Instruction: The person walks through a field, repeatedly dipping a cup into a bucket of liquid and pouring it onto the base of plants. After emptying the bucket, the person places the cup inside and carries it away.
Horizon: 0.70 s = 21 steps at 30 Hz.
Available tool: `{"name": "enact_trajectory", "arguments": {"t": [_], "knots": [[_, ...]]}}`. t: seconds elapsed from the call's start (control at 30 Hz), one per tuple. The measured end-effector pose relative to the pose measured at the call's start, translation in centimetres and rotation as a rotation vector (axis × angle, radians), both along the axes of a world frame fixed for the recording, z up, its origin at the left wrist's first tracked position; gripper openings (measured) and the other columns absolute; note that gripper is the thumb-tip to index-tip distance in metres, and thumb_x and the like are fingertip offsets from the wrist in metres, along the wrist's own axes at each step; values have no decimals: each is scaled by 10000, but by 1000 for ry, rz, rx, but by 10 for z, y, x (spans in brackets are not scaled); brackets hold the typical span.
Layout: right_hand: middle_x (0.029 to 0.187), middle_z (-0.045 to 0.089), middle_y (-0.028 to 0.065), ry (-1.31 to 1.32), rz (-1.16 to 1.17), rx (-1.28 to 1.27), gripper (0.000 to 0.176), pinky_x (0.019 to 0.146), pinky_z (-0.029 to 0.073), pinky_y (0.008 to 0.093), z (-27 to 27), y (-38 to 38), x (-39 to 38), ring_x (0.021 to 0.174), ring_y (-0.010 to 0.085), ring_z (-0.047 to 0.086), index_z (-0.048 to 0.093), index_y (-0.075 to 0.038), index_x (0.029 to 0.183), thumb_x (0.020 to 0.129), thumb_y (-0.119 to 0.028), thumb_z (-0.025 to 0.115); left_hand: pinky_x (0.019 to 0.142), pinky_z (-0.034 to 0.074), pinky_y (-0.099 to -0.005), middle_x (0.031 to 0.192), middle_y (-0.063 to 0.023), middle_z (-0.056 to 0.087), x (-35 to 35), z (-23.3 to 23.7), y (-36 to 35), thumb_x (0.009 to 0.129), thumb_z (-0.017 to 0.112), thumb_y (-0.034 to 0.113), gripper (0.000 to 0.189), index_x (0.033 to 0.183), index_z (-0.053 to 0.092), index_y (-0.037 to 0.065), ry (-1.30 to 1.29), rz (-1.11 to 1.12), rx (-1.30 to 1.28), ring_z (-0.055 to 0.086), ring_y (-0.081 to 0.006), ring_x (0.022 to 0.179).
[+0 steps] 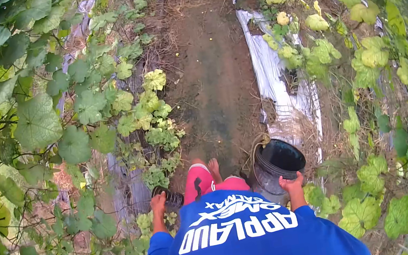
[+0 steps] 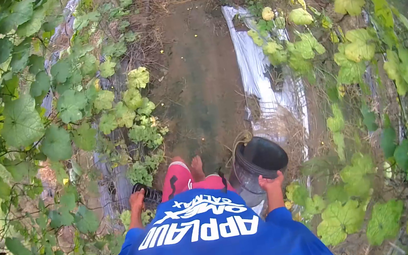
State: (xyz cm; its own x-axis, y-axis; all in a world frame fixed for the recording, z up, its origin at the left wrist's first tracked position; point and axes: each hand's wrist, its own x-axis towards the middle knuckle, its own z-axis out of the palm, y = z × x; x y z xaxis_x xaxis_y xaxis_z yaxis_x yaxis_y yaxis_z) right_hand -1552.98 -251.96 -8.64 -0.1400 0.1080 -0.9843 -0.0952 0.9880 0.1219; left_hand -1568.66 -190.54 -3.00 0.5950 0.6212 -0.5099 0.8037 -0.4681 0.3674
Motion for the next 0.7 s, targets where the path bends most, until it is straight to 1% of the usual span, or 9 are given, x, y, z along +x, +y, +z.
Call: {"name": "enact_trajectory", "arguments": {"t": [0.07,0.1,0.17,0.27,0.33,0.4,0.5,0.53,0.7], "knots": [[1215,467,155,-292,45,-188,794,778,481,469,0,12,55,1024,299,513,434,-54,1200,646,-557,699,705,438,-473,785,-237,641,40,-25,7,862,555,537,551,778,667,4,42,74,-61,619,-394,763],[1262,420,143,-331,68,-214,881,858,477,438,7,19,90,1064,280,496,344,-14,1308,696,-549,683,714,446,-477,782,-238,640,66,-24,7,860,557,536,551,773,666,3,13,57,-118,626,-394,775],[1288,438,123,-282,35,-244,855,855,464,452,13,31,164,1078,276,501,365,-53,1301,677,-535,696,706,455,-489,764,-239,635,125,-25,11,859,562,532,558,732,658,-3,-53,0,-202,636,-395,783],[1291,469,94,-256,3,-281,810,879,441,460,29,51,296,1098,269,497,407,-79,1271,662,-520,707,675,443,-495,755,-235,633,210,-98,49,864,559,526,567,704,648,-10,-96,-84,-89,625,-393,744],[1307,448,101,-336,71,-309,817,870,447,451,58,58,345,1095,261,483,398,-52,1278,685,-530,696,688,454,-495,729,-211,649,293,-88,69,866,558,503,546,692,656,-5,79,-81,-228,629,-387,729],[1322,435,102,-470,121,-286,815,864,451,438,75,53,419,1105,255,465,395,-34,1285,715,-547,673,662,455,-470,695,-200,637,391,-75,81,862,570,468,513,679,646,-5,-72,-194,-66,634,-360,694],[1257,448,101,-450,154,-367,834,870,448,413,114,65,504,1066,263,461,390,-20,1300,740,-592,626,634,441,-423,678,-191,605,541,-23,108,854,598,427,461,714,626,-11,-120,-127,-218,599,-295,653],[1257,448,101,-456,138,-363,834,870,448,413,121,73,533,1066,263,461,390,-20,1300,740,-592,626,631,433,-432,658,-190,582,590,-11,118,857,598,425,463,718,612,-16,-274,-271,-105,580,-292,642],[1304,430,111,-419,111,-348,938,898,431,418,106,110,664,1123,274,460,298,-29,1406,744,-621,603,634,424,-432,654,-188,571,819,46,163,899,580,404,454,740,597,-21,-331,-282,-88,570,-283,645]]}}
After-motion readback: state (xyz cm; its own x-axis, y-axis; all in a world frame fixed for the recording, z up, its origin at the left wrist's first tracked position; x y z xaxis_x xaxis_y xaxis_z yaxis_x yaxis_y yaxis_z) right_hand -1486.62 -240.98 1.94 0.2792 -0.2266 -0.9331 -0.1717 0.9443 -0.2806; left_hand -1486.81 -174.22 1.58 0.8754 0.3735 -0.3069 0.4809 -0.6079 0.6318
